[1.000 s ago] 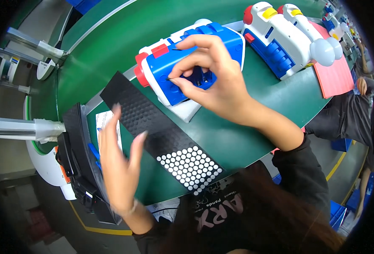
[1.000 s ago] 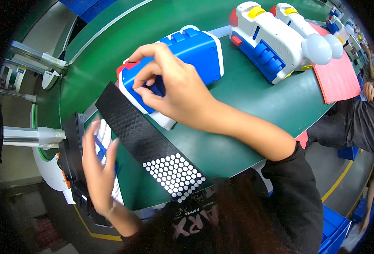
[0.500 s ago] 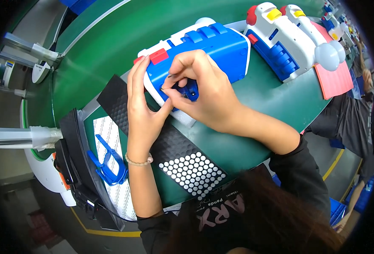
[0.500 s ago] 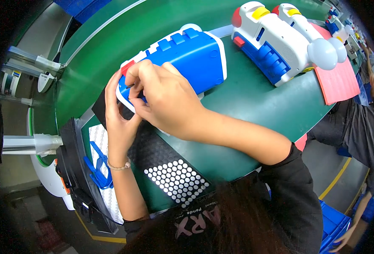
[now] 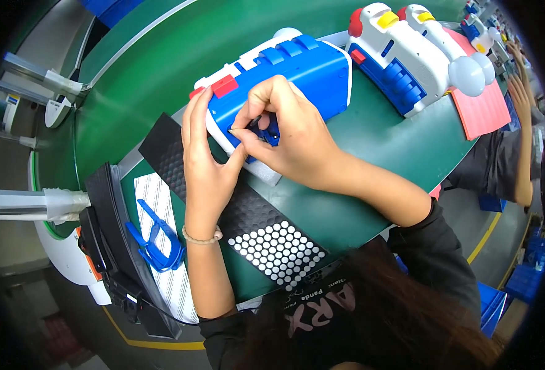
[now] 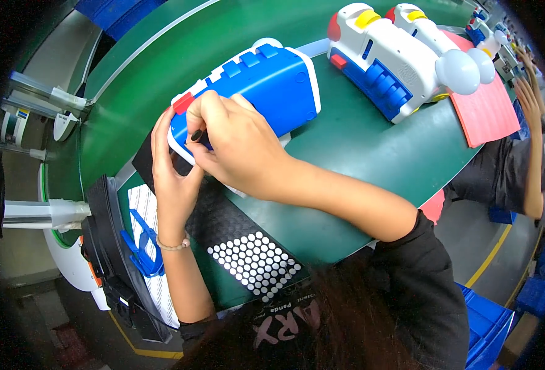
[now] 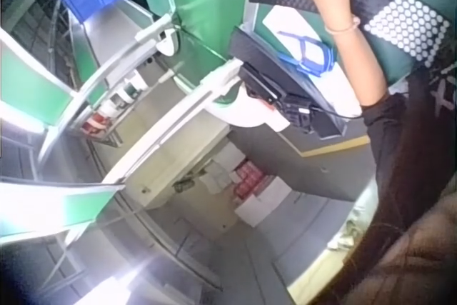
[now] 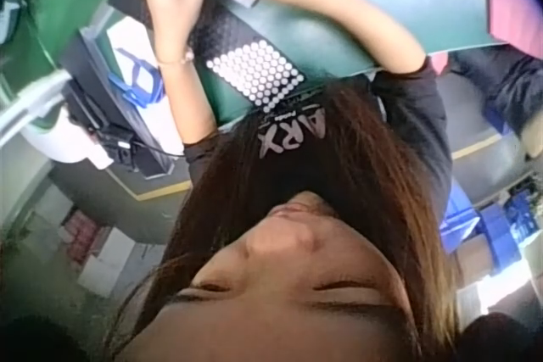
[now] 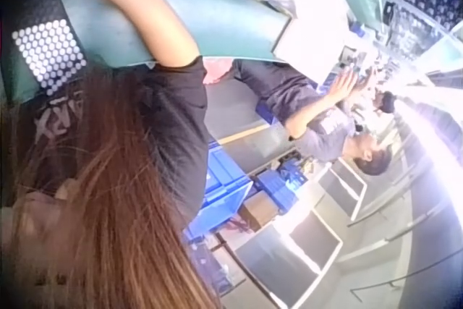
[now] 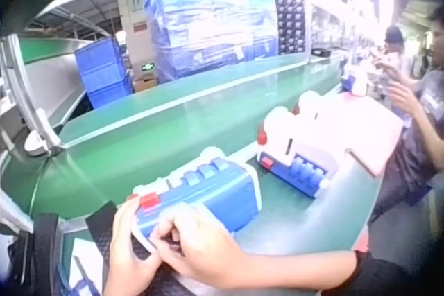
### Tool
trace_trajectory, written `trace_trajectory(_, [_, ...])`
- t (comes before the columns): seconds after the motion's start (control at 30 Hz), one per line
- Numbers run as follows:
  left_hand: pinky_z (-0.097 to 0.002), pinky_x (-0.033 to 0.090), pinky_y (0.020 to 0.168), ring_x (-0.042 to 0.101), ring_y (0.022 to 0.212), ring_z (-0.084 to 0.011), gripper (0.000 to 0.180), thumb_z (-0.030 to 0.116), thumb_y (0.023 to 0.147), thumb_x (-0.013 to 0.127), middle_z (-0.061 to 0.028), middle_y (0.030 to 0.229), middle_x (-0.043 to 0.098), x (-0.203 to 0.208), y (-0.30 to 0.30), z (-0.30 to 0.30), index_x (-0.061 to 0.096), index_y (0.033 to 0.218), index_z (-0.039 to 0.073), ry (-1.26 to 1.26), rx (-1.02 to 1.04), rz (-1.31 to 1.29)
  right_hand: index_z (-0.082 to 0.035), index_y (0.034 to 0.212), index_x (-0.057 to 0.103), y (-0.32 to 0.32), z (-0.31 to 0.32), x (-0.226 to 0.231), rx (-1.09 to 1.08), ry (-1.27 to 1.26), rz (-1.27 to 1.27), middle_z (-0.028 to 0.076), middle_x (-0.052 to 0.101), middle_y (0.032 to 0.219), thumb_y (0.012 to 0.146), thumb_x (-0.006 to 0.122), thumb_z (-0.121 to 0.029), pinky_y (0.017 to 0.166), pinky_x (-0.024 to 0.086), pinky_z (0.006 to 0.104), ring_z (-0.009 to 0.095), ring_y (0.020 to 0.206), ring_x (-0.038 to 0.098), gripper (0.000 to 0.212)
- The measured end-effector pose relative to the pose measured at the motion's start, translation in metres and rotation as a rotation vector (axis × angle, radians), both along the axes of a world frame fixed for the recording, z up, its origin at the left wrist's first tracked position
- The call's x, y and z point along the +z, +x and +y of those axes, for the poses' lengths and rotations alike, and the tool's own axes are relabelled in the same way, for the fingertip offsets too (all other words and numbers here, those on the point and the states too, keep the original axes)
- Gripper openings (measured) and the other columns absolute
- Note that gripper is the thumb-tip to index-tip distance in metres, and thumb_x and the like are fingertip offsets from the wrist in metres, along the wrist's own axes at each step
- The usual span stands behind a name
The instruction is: The person applies small circular stickers to the side of a plastic toy assembly by hand.
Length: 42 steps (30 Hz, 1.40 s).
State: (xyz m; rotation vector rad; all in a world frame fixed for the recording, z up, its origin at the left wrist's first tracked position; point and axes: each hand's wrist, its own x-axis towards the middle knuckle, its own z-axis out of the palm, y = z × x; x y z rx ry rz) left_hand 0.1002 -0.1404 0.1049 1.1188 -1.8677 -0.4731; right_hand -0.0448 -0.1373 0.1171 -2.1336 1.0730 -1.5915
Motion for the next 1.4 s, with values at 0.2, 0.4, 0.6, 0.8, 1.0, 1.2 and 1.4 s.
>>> trace_trajectory(0.2, [-0.0386, 0.031, 0.102, 0.038, 0.123, -0.0326, 0.072, -0.004, 0.065, 0.065, -0.0177, 0.130, 0.040, -0.001, 0.000, 0.001, 0.036, 0.130, 0.002, 0.011, -0.001, 0.006, -0.006, 0.084, 0.038, -0.001, -0.001, -0.001, -0.002, -0.058, 0.033, 0.003, 0.058, 0.075, 0.067, 0.069, 0.004, 0.057, 0.042, 0.0231, 0.012, 0.063, 0.047, 0.036])
trace_trajectory(0.4, [-0.0396, 0.029, 0.103, 0.035, 0.124, -0.0328, 0.074, -0.002, 0.066, 0.066, -0.0177, 0.131, 0.038, -0.004, -0.001, 0.000, 0.034, 0.132, 0.003, 0.014, -0.018, 0.025, -0.006, 0.084, 0.038, -0.005, -0.001, -0.001, 0.104, 0.059, -0.085, 0.005, 0.059, 0.075, 0.068, 0.069, 0.004, 0.057, 0.043, 0.0216, 0.011, 0.065, 0.052, 0.035])
trace_trajectory(0.6, [-0.0396, 0.029, 0.103, 0.035, 0.124, -0.0337, 0.073, -0.003, 0.066, 0.066, -0.0186, 0.131, 0.038, -0.003, 0.000, -0.001, 0.034, 0.131, 0.002, -0.008, -0.031, 0.020, -0.005, 0.083, 0.039, -0.002, -0.002, -0.002, 0.050, 0.020, -0.033, 0.005, 0.060, 0.075, 0.068, 0.068, 0.005, 0.058, 0.043, 0.0213, 0.011, 0.067, 0.054, 0.035])
trace_trajectory(0.8, [-0.0399, 0.030, 0.102, 0.037, 0.122, -0.0346, 0.071, -0.003, 0.067, 0.064, -0.0188, 0.131, 0.038, -0.006, -0.001, 0.001, 0.034, 0.131, 0.002, -0.102, 0.006, -0.039, -0.005, 0.081, 0.040, 0.002, 0.003, -0.002, -0.095, -0.093, 0.117, 0.005, 0.058, 0.073, 0.067, 0.067, 0.003, 0.058, 0.044, 0.0228, 0.017, 0.069, 0.055, 0.032])
trace_trajectory(1.0, [-0.0400, 0.030, 0.102, 0.037, 0.122, -0.0350, 0.074, 0.005, 0.067, 0.070, -0.0194, 0.131, 0.037, -0.006, 0.005, -0.001, 0.033, 0.132, 0.001, -0.054, -0.023, -0.056, -0.004, 0.085, 0.040, 0.009, 0.008, 0.009, -0.374, 0.169, 0.321, 0.007, 0.055, 0.068, 0.067, 0.076, -0.015, 0.050, 0.046, 0.0304, 0.023, 0.058, 0.058, 0.042])
trace_trajectory(1.2, [-0.0412, 0.026, 0.104, 0.033, 0.124, -0.0350, 0.075, 0.015, 0.071, 0.070, -0.0203, 0.133, 0.035, -0.003, 0.000, 0.002, 0.030, 0.133, 0.002, -0.016, -0.041, -0.057, -0.002, 0.096, 0.044, -0.046, 0.002, 0.020, -0.042, 0.289, 0.079, 0.010, 0.058, 0.063, 0.077, 0.067, -0.013, 0.050, 0.047, 0.0315, 0.024, 0.055, 0.061, 0.032])
trace_trajectory(1.4, [-0.0409, 0.025, 0.104, 0.032, 0.124, -0.0350, 0.075, 0.015, 0.072, 0.069, -0.0213, 0.133, 0.033, 0.000, -0.002, 0.003, 0.029, 0.134, 0.002, 0.040, -0.031, -0.028, 0.000, 0.087, 0.063, -0.123, -0.004, 0.010, -0.133, -0.062, 0.180, 0.012, 0.057, 0.107, 0.077, 0.062, 0.001, 0.084, 0.045, 0.0288, 0.020, 0.101, 0.054, 0.010])
